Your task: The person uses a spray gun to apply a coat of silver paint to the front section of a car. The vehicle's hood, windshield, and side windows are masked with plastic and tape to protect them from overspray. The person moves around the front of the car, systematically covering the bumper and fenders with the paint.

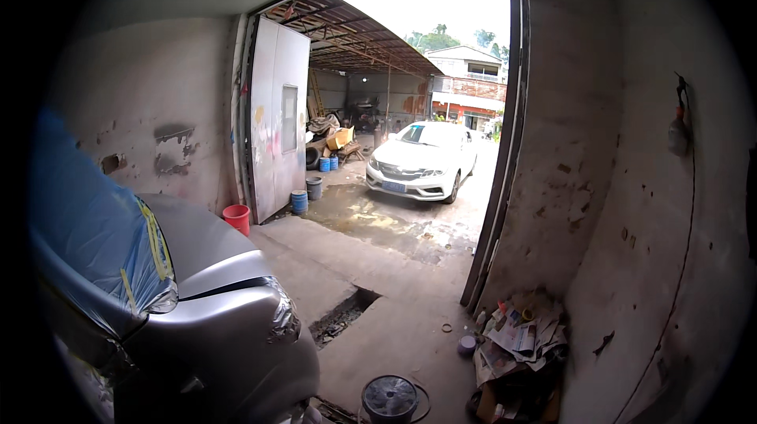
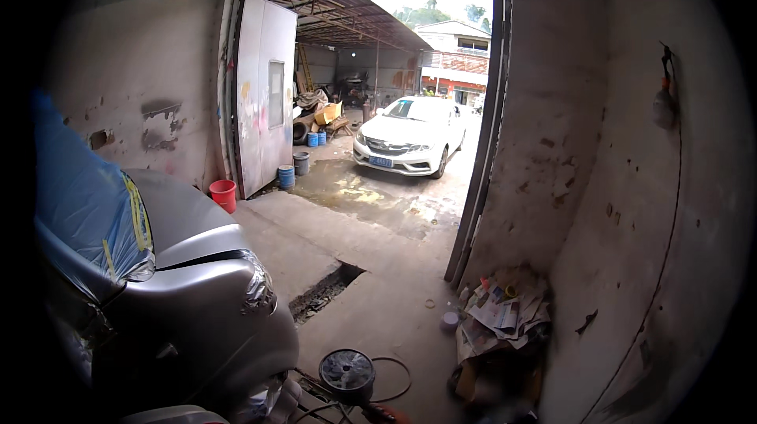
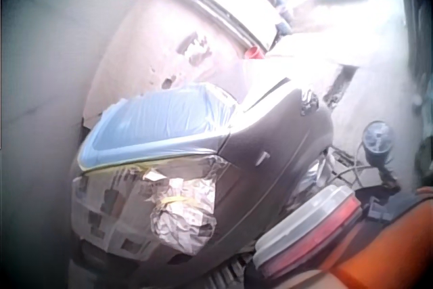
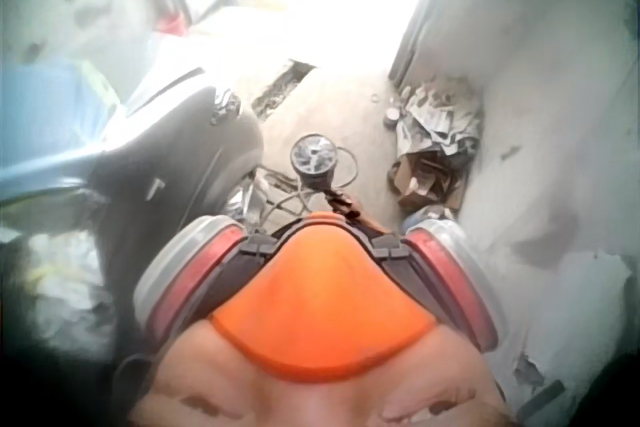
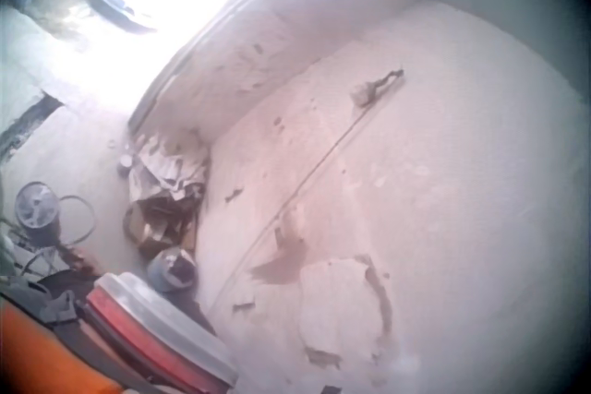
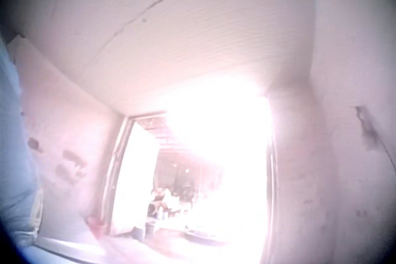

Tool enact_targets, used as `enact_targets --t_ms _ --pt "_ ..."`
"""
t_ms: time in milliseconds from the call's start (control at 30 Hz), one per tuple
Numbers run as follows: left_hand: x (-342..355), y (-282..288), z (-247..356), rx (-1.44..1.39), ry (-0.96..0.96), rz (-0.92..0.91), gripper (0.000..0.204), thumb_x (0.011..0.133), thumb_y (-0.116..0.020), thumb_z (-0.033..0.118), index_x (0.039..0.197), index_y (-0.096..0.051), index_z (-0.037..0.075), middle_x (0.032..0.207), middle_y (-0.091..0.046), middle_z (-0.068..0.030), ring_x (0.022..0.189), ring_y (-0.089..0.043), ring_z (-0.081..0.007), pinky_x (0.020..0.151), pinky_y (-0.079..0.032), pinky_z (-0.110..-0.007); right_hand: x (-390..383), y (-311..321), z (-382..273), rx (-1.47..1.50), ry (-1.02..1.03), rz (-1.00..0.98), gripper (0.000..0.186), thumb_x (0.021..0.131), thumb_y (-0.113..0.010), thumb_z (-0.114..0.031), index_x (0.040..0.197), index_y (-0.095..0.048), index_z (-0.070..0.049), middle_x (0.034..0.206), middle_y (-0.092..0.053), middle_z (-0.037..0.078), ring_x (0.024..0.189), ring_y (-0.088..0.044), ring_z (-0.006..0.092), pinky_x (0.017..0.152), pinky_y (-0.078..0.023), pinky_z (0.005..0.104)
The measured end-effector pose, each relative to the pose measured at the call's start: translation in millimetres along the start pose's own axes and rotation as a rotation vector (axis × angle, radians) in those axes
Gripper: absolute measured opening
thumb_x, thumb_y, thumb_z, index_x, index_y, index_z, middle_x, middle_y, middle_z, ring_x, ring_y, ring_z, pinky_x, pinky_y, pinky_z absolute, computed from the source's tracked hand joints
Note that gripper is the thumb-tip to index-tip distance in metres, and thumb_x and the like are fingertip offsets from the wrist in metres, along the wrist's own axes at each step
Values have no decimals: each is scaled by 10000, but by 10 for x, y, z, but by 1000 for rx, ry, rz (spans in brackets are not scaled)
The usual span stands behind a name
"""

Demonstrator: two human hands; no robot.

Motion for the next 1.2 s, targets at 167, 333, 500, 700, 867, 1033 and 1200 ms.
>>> enact_targets --t_ms 167,333,500,700,867,1033,1200 --pt "315 -327 298 7 15 14 218 808 -562 232 847 -643 34 772 -641 -81 699 -617 -197 632 -489 -330 120 482 -10 16 2 -14 393 878 -555 -215 1234 -497 -61 940 -599 31 771 -569 120 690 -472 269" --pt "603 -767 601 8 17 25 212 809 -560 226 840 -642 33 764 -639 -79 692 -616 -195 625 -489 -329 149 983 52 41 16 -24 393 878 -555 -215 1235 -495 -61 936 -600 30 768 -569 120 689 -473 269" --pt "829 -1196 856 11 27 29 207 810 -559 220 833 -641 32 755 -638 -77 685 -615 -193 618 -490 -328 135 1420 210 86 18 -37 394 878 -555 -214 1237 -494 -61 932 -601 30 764 -570 119 688 -473 270" --pt "908 -1632 962 2 57 41 201 810 -558 213 824 -640 31 745 -636 -75 676 -614 -191 610 -490 -326 73 1821 598 394 71 -84 395 879 -554 -213 1238 -493 -61 926 -602 29 760 -570 119 687 -474 270" --pt "533 -1781 550 -36 169 115 196 811 -556 207 817 -639 29 736 -635 -73 669 -613 -188 603 -490 -325 37 1909 359 58 2 -60 371 883 -563 -207 1210 -492 -48 961 -603 38 803 -587 129 712 -488 293" --pt "-579 -1956 -339 -95 412 233 191 812 -555 201 810 -638 28 727 -634 -70 663 -611 -186 596 -490 -324 55 1913 -190 28 -92 -157 243 821 -615 -107 1017 -546 19 946 -624 114 807 -629 184 694 -524 324" --pt "-1858 -2419 -928 -174 692 315 187 812 -554 195 803 -637 27 719 -632 -68 656 -610 -184 589 -491 -323 85 1875 -495 -104 52 -182 120 817 -590 -113 853 -549 -6 773 -639 107 597 -557 128 577 -477 280"
Point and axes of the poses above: each hand's wrist, its own x-axis towards the middle knuckle, its own y-axis out of the back of the hand, z = x × y, the point moved 2 cm from there along x, towards the middle knuckle
